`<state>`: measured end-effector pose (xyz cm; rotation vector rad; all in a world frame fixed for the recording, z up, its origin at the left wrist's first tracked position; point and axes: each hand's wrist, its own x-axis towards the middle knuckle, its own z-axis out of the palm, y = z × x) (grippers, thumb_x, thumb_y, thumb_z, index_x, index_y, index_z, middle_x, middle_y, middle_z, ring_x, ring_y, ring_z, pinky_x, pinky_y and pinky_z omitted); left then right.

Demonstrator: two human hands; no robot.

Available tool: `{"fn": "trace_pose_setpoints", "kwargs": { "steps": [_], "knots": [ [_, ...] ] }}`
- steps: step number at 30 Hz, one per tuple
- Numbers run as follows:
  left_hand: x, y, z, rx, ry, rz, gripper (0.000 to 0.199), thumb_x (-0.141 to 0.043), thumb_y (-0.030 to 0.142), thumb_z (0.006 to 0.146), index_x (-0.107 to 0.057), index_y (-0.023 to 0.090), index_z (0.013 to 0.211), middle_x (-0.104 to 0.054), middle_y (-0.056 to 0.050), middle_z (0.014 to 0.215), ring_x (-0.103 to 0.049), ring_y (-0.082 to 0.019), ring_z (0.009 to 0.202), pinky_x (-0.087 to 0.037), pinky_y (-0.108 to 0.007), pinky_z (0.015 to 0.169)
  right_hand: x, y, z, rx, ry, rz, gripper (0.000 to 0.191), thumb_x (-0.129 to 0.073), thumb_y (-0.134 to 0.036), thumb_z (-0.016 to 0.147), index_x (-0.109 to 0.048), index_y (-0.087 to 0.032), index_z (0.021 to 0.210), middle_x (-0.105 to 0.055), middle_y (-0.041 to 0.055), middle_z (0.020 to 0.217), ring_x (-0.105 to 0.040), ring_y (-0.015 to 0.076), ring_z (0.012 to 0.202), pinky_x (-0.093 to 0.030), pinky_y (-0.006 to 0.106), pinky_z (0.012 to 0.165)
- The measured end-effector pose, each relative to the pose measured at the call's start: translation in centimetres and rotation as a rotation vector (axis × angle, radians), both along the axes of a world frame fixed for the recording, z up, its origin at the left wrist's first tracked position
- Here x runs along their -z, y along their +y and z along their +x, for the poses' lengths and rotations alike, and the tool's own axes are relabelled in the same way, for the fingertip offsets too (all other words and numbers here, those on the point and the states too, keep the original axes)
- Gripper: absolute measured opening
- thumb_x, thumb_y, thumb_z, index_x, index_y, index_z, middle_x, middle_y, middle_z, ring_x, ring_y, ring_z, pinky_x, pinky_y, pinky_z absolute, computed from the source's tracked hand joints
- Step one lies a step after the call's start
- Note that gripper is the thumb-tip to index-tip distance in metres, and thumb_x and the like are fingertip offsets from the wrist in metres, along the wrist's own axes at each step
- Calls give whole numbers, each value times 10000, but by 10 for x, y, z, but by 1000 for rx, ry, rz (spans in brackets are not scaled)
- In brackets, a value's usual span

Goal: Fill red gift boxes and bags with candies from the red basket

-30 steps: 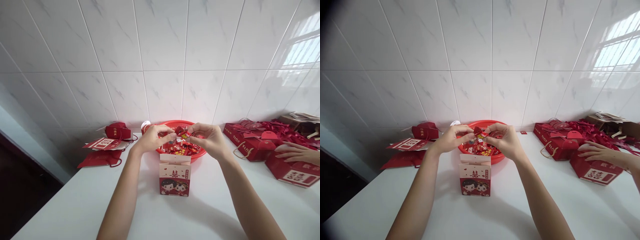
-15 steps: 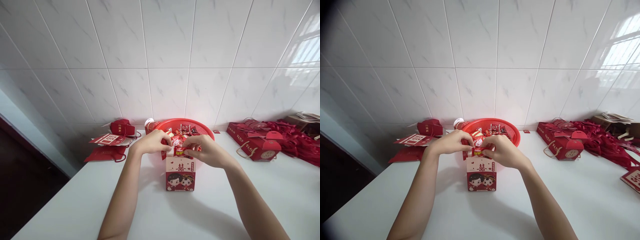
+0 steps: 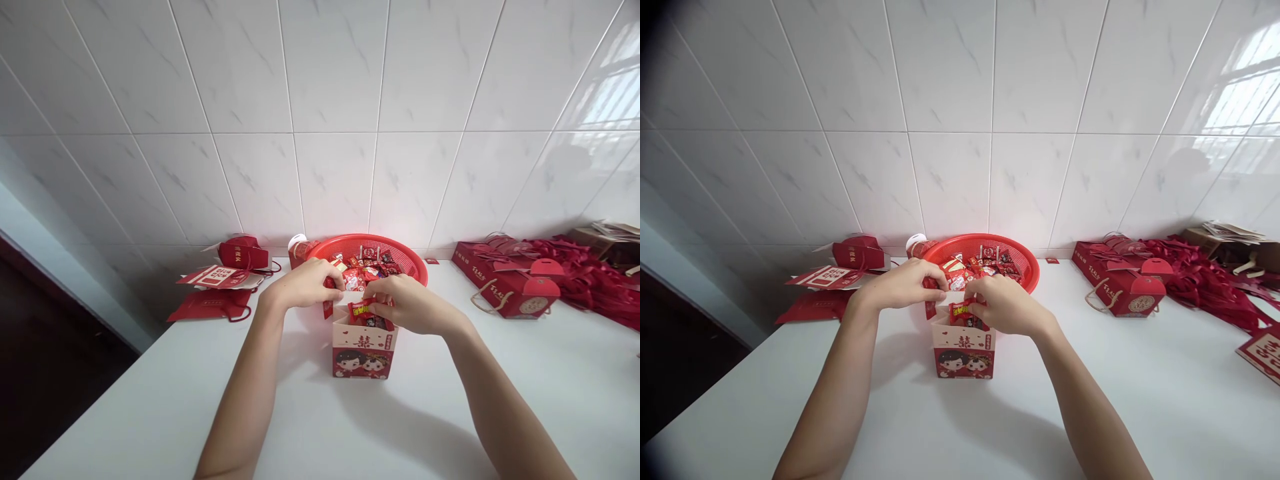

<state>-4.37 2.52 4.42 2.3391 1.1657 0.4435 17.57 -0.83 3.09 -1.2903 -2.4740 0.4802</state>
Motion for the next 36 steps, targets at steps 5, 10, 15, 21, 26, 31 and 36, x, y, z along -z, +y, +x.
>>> {"fn": "trace_pose_setpoints", "kwargs": {
  "steps": [5, 10, 15, 21, 26, 31, 36],
  "knots": [
    [-3, -1, 2, 8, 54, 4, 122, -588, 230, 734, -671, 203, 649, -668, 0, 681, -585, -169, 649, -382, -275, 579, -2, -3, 0, -28, -69, -50, 132, -627, -152, 825, -740, -221, 839, -702, 9, 758, -575, 142, 665, -325, 263, 573],
    [-7, -3, 2, 6, 113, -23, 114, -587, 229, 774, -686, 189, 734, -674, 9, 726, -594, -155, 687, -385, -267, 599, -4, -4, 4, -6, 77, -83, 94, -653, -241, 848, -708, -201, 912, -721, 15, 792, -622, 143, 690, -395, 254, 612],
    [-9, -5, 3, 10, 123, -10, 107, -595, 210, 781, -686, 183, 732, -688, 8, 761, -606, -154, 715, -392, -266, 620, -8, -5, 11, 40, 228, -18, 100, -605, -247, 860, -693, -201, 876, -709, 15, 782, -626, 148, 700, -439, 261, 616],
    [-8, -5, 2, 29, 125, 3, 114, -593, 199, 792, -687, 186, 729, -698, 11, 788, -617, -155, 733, -398, -264, 621, -9, -10, 12, -188, 37, -14, 224, -557, -178, 867, -693, -192, 690, -668, 5, 665, -528, 117, 573, -355, 261, 538],
    [-9, -7, 1, 71, 82, 107, 166, -569, 151, 812, -729, 193, 820, -729, 2, 878, -647, -165, 811, -449, -260, 697, -7, -8, 10, -116, 202, 88, 196, -549, -225, 912, -731, -209, 842, -722, 15, 795, -593, 136, 674, -415, 263, 600],
    [-9, -11, 2, 90, -177, 235, 199, -558, 203, 885, -732, 215, 980, -736, -16, 1023, -652, -175, 954, -505, -281, 856, -4, 2, 14, 206, 564, 333, 370, -686, -409, 849, -667, -231, 1173, -697, 95, 1156, -654, 242, 994, -529, 366, 795],
    [-7, -12, 2, 101, -346, 294, 180, -586, 280, 915, -718, 219, 1022, -709, -35, 1061, -636, -193, 1035, -505, -322, 940, -2, 12, 17, -26, 788, -11, 363, -710, -463, 830, -694, -186, 1063, -727, 95, 1069, -686, 237, 976, -560, 402, 861]
  ]
}}
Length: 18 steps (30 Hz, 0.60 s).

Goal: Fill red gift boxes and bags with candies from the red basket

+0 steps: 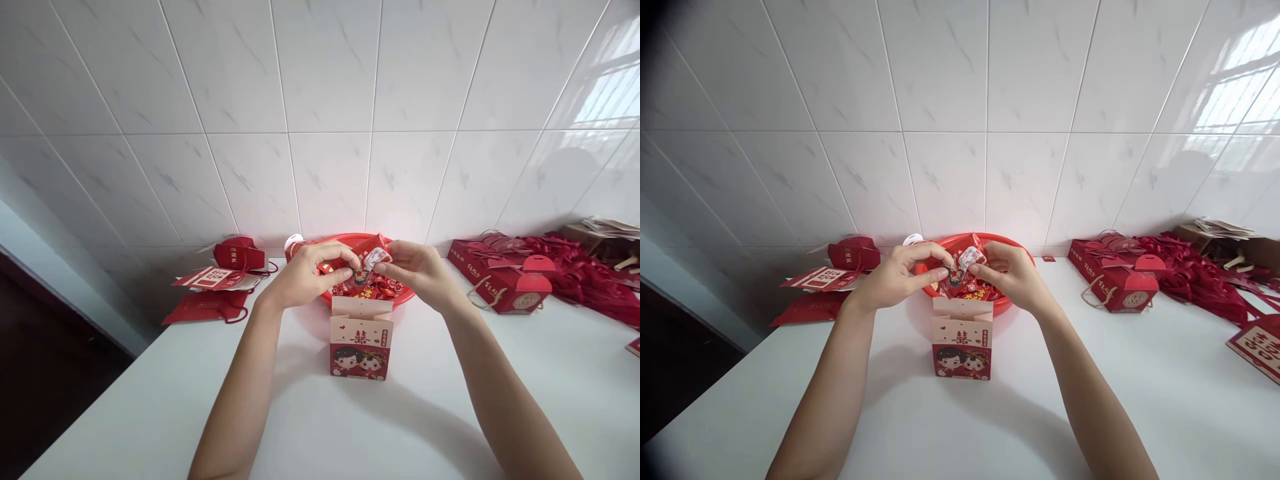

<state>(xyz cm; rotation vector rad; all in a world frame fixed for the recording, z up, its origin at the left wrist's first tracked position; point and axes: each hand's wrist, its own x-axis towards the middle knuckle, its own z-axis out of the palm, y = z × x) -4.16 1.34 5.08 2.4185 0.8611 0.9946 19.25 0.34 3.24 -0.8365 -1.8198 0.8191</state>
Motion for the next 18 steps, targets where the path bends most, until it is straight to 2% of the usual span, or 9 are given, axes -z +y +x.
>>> {"fn": "trace_pose_setpoints", "kwargs": {
  "steps": [2, 5, 7, 10, 13, 18],
  "knots": [
    [-2, -1, -1, 2, 55, -29, 168, -602, 295, 904, -738, 229, 977, -679, -44, 1146, -624, -211, 1081, -506, -331, 938, -2, 0, 2, -50, 105, -39, 305, -729, -440, 819, -699, -172, 961, -740, 78, 962, -700, 215, 894, -573, 375, 817],
    [-6, -4, -2, 9, 245, -113, 157, -627, 290, 873, -773, 254, 919, -632, -34, 1262, -607, -229, 1130, -495, -327, 936, -7, -4, 8, 78, 187, -6, 271, -778, -404, 777, -693, -170, 884, -734, 59, 875, -685, 186, 800, -566, 328, 727],
    [-7, -5, 0, 29, 353, -183, 169, -622, 264, 865, -782, 250, 917, -663, -30, 1211, -622, -219, 1096, -488, -308, 914, -11, -7, 13, 120, 183, 16, 267, -785, -403, 768, -692, -167, 851, -716, 47, 820, -657, 160, 722, -543, 290, 638],
    [-4, -3, 6, 29, 443, -251, 177, -617, 239, 858, -784, 228, 918, -719, -22, 1062, -647, -200, 999, -480, -280, 834, -13, -10, 16, 108, 136, 3, 285, -785, -421, 765, -691, -158, 825, -670, 26, 731, -583, 116, 585, -472, 245, 500],
    [1, 0, 10, -18, 495, -283, 187, -623, 252, 852, -791, 234, 931, -738, -16, 1023, -650, -212, 968, -468, -285, 784, -11, -10, 15, 84, 124, -46, 327, -801, -442, 745, -685, -160, 861, -686, 37, 770, -598, 124, 594, -480, 250, 488],
    [5, -1, 9, 5, 455, -390, 216, -641, 371, 853, -791, 263, 964, -747, -12, 1069, -649, -237, 1022, -477, -296, 813, -7, -5, 13, 90, 137, -113, 408, -850, -462, 680, -656, -168, 887, -721, 57, 860, -645, 148, 639, -526, 273, 521]
  ]
}}
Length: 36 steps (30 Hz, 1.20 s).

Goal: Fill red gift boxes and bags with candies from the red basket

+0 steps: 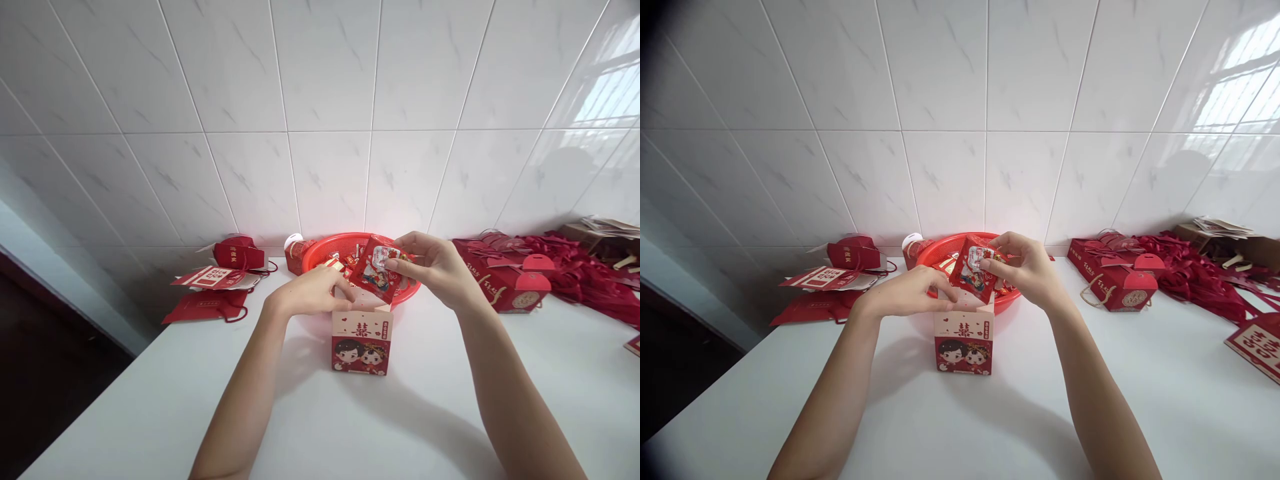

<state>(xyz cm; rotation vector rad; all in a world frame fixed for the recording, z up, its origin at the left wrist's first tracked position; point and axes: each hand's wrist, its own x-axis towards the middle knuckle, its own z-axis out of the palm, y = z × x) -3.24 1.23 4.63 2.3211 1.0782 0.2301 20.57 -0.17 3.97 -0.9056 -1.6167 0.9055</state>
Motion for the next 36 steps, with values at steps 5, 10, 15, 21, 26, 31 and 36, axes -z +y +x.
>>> {"fn": "trace_pose_setpoints", "kwargs": {
  "steps": [5, 10, 15, 21, 26, 31, 36],
  "knots": [
    [1, 0, -3, -78, 66, -48, 461, -753, 441, 722, -742, 230, 1132, -687, -62, 1215, -667, -245, 971, -480, -274, 707, -2, -1, 3, -92, 7, -81, 415, -860, -431, 668, -659, -160, 910, -732, 73, 878, -696, 199, 748, -577, 319, 613],
    [3, 4, -3, -69, 91, -8, 450, -766, 504, 683, -741, 218, 1028, -707, -43, 1049, -660, -238, 914, -451, -269, 662, -4, -5, 3, -165, -13, -98, 361, -850, -365, 680, -682, -155, 921, -729, 72, 881, -699, 198, 774, -590, 344, 687],
    [1, 2, -1, -74, 95, -48, 337, -753, 450, 692, -718, 211, 926, -696, -6, 864, -628, -202, 772, -417, -272, 625, -1, -7, -1, -178, -135, -43, 329, -786, -357, 747, -714, -154, 996, -737, 80, 912, -691, 203, 788, -576, 356, 707],
    [1, 3, -2, -21, 88, 24, 443, -759, 488, 673, -738, 242, 1041, -695, -8, 954, -618, -203, 808, -414, -265, 640, 2, -13, -14, -199, -610, 108, 223, -614, -218, 871, -755, -221, 1042, -736, 33, 901, -622, 161, 753, -477, 282, 631],
    [1, 3, -4, 53, 56, 4, 510, -749, 452, 706, -714, 292, 1189, -710, -5, 1092, -634, -225, 949, -444, -266, 764, 5, -15, -22, -257, -758, 187, 244, -577, -158, 890, -766, -238, 1022, -724, 32, 881, -593, 152, 709, -431, 270, 616],
    [1, 3, -2, 45, 50, -2, 523, -781, 436, 685, -722, 292, 1184, -713, -14, 1109, -631, -233, 1003, -447, -266, 800, 1, -15, -14, -352, -836, 206, 285, -572, -167, 897, -766, -275, 1075, -725, 39, 956, -608, 175, 782, -451, 280, 657],
    [1, 3, -1, 65, 47, -22, 500, -781, 409, 696, -723, 308, 1182, -729, 4, 1019, -641, -227, 986, -446, -266, 802, 5, -14, -15, -437, -838, 191, 330, -544, -136, 892, -760, -298, 1082, -724, 28, 1038, -630, 185, 858, -488, 288, 718]
  ]
}}
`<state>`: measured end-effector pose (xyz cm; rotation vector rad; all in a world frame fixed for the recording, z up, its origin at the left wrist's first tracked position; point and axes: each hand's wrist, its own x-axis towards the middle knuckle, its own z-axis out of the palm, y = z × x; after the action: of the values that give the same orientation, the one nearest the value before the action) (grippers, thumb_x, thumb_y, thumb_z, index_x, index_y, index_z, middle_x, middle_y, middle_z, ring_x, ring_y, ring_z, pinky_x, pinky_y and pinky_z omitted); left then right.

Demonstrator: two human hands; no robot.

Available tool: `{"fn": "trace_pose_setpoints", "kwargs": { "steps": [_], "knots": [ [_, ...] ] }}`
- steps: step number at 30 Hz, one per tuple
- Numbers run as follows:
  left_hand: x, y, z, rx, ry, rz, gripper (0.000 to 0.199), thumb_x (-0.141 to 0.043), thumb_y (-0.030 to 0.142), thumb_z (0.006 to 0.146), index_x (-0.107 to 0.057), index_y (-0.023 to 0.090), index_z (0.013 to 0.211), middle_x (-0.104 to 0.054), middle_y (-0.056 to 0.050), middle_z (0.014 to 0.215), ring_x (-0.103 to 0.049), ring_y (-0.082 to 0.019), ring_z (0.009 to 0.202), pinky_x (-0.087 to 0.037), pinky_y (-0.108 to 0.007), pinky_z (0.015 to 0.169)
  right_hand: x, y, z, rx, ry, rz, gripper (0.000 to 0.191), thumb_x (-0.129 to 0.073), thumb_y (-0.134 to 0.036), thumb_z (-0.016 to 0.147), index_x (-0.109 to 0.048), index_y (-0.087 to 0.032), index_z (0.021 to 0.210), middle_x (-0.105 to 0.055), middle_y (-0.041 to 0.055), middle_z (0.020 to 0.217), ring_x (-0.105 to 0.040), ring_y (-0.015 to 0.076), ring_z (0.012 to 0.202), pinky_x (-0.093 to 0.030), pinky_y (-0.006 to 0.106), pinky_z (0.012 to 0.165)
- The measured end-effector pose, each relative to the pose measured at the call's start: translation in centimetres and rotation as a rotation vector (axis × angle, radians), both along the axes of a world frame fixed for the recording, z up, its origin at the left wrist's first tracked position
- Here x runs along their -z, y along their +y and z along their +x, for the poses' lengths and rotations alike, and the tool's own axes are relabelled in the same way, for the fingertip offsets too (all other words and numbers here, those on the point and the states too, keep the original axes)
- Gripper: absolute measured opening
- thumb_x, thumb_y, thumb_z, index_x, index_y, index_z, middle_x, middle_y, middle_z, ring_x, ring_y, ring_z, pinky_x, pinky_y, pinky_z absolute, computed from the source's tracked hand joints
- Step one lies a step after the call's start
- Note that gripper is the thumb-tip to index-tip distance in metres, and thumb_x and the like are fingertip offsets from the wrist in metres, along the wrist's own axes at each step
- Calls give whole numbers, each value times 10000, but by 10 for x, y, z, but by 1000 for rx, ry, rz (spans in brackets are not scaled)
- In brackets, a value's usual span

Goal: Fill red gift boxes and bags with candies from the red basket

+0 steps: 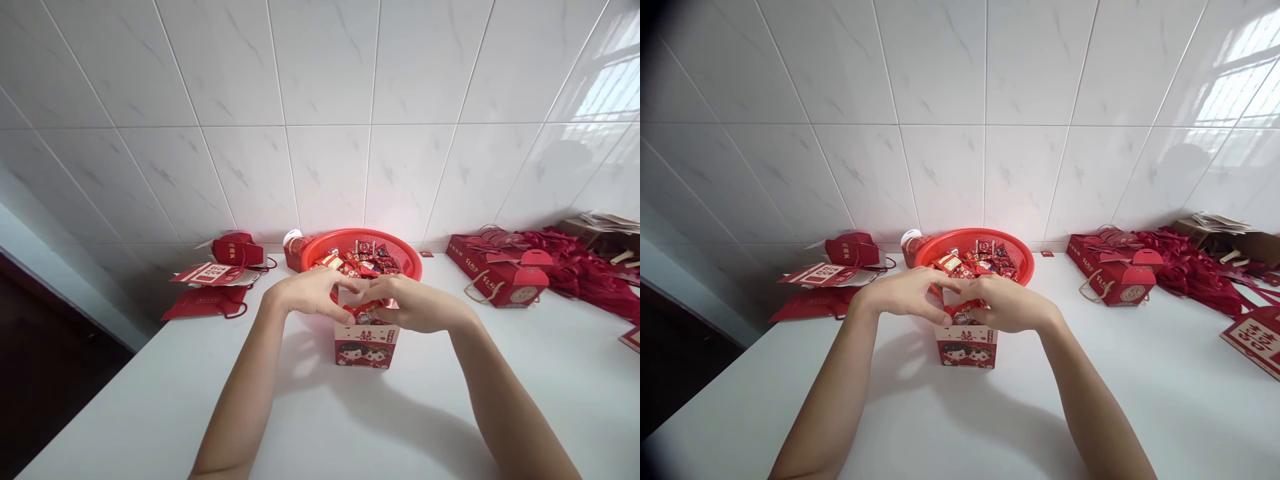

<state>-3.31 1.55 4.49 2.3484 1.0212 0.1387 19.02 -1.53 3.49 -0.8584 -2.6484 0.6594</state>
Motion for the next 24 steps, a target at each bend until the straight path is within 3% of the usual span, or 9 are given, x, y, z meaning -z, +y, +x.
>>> {"fn": "trace_pose_setpoints", "kwargs": {
  "steps": [4, 11, 18, 21, 24],
  "knots": [
    [0, 0, 0, 11, -7, -18, 497, -780, 411, 700, -723, 297, 1180, -739, -3, 1027, -648, -226, 975, -448, -268, 802, 6, 3, -4, -37, -4, -31, 305, -549, -127, 877, -761, -287, 1027, -712, 21, 1070, -633, 164, 836, -489, 268, 708],
    [1, 0, 0, 20, -47, -76, 472, -749, 378, 741, -708, 300, 1205, -749, 8, 1004, -666, -213, 939, -454, -265, 777, -7, -1, 9, 7, 97, -133, 358, -573, -274, 917, -660, -274, 1265, -739, 38, 1049, -656, 192, 900, -510, 298, 767],
    [2, 1, 0, 6, -28, -29, 461, -734, 366, 747, -719, 254, 1195, -723, -36, 1133, -665, -228, 969, -465, -266, 775, 2, 2, -3, -141, -50, -60, 214, -488, -269, 983, -694, -211, 982, -688, 47, 1023, -614, 169, 883, -489, 284, 743],
    [-1, -1, -1, 39, -9, -31, 391, -679, 371, 812, -719, 252, 1182, -729, -24, 1104, -665, -212, 948, -458, -258, 756, -2, -1, 1, -35, -4, -89, 245, -469, -304, 1001, -680, -220, 1092, -706, 43, 1043, -637, 161, 852, -495, 283, 725],
    [-2, -2, -2, 32, 20, -7, 477, -732, 390, 775, -684, 282, 1238, -692, -11, 1221, -644, -222, 1033, -456, -255, 808, -9, -4, 12, 134, 111, -18, 275, -549, -413, 964, -688, -247, 1134, -723, 45, 1103, -669, 201, 968, -521, 302, 780]
  ]
}}
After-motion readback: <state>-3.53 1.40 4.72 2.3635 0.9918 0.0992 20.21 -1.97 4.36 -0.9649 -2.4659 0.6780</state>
